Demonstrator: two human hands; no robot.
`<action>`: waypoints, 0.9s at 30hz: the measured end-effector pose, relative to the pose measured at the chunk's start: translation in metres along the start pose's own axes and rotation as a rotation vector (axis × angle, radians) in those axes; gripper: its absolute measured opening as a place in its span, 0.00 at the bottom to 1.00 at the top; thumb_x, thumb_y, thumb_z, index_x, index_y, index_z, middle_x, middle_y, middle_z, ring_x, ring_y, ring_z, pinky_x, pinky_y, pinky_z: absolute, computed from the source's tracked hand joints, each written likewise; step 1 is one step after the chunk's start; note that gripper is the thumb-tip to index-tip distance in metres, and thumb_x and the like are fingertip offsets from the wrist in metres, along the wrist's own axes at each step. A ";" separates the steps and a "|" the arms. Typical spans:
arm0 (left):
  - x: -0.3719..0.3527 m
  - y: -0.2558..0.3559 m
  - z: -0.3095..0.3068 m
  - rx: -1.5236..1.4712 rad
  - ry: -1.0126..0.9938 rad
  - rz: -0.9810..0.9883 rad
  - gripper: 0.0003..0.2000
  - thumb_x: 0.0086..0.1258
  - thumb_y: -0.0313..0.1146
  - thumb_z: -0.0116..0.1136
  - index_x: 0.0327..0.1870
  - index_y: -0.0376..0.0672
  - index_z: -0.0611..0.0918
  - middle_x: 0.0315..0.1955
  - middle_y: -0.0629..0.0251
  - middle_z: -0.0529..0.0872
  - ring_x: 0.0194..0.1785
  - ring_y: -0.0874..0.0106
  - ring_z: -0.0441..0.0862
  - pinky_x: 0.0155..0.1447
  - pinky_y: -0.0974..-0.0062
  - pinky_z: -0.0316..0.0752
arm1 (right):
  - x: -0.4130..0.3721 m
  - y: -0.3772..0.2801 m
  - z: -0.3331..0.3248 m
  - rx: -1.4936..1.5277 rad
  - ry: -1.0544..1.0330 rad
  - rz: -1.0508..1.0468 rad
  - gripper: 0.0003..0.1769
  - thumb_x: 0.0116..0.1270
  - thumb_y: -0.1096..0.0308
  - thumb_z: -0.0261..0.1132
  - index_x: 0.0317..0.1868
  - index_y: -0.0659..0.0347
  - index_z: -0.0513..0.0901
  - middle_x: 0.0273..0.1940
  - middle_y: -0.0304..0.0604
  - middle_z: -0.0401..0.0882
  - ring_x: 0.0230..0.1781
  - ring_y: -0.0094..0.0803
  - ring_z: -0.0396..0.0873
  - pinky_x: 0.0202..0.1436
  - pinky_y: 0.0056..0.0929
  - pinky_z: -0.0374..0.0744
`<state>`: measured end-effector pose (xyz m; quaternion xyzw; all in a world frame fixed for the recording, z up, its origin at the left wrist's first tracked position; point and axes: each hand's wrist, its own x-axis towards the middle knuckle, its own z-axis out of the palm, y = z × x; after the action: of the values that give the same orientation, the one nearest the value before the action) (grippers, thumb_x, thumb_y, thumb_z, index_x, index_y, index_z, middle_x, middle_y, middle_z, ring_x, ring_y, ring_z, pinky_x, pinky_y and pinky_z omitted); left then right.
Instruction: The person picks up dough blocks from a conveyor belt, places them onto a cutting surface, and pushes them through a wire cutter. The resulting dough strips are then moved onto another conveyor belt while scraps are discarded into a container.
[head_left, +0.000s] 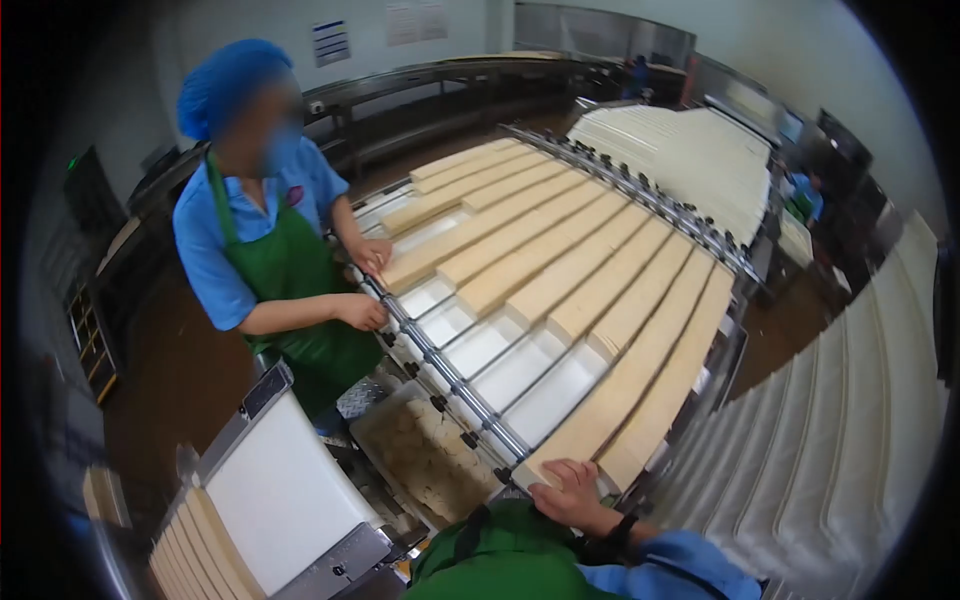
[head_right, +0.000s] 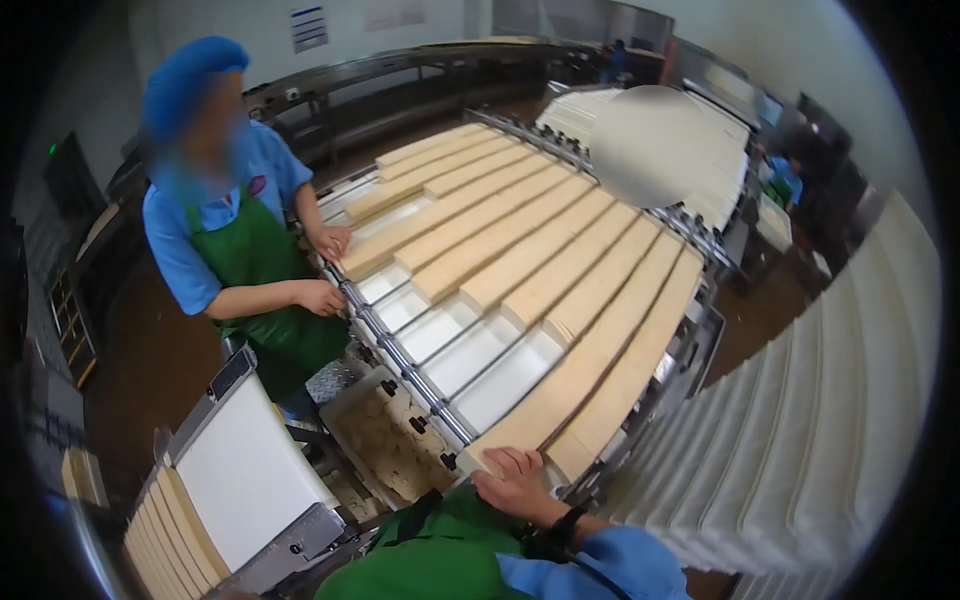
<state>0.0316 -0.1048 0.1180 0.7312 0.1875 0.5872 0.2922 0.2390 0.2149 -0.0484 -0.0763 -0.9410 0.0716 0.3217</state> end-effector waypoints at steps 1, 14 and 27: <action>0.019 0.000 -0.002 -0.032 -0.030 0.014 0.14 0.73 0.40 0.54 0.30 0.40 0.81 0.30 0.61 0.83 0.38 0.60 0.79 0.46 0.60 0.75 | -0.001 -0.001 0.002 -0.004 0.024 -0.038 0.11 0.48 0.62 0.71 0.35 0.39 0.85 0.52 0.38 0.75 0.55 0.36 0.71 0.55 0.43 0.60; 0.079 0.004 -0.002 -0.089 -0.168 0.075 0.15 0.72 0.45 0.56 0.41 0.41 0.83 0.41 0.59 0.83 0.44 0.59 0.80 0.47 0.62 0.75 | -0.005 0.000 0.006 0.003 -0.017 0.016 0.10 0.49 0.60 0.71 0.35 0.39 0.85 0.54 0.37 0.75 0.57 0.35 0.70 0.58 0.43 0.58; 0.060 0.025 0.033 -0.121 -0.305 0.052 0.17 0.73 0.49 0.57 0.43 0.42 0.85 0.44 0.61 0.83 0.36 0.62 0.77 0.33 0.66 0.67 | 0.001 0.002 0.005 0.055 -0.135 0.074 0.12 0.58 0.67 0.70 0.43 0.54 0.84 0.50 0.63 0.79 0.52 0.59 0.75 0.56 0.55 0.73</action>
<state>0.0765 -0.0942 0.1746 0.7974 0.0863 0.4871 0.3455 0.2352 0.2169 -0.0518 -0.0971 -0.9548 0.1142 0.2567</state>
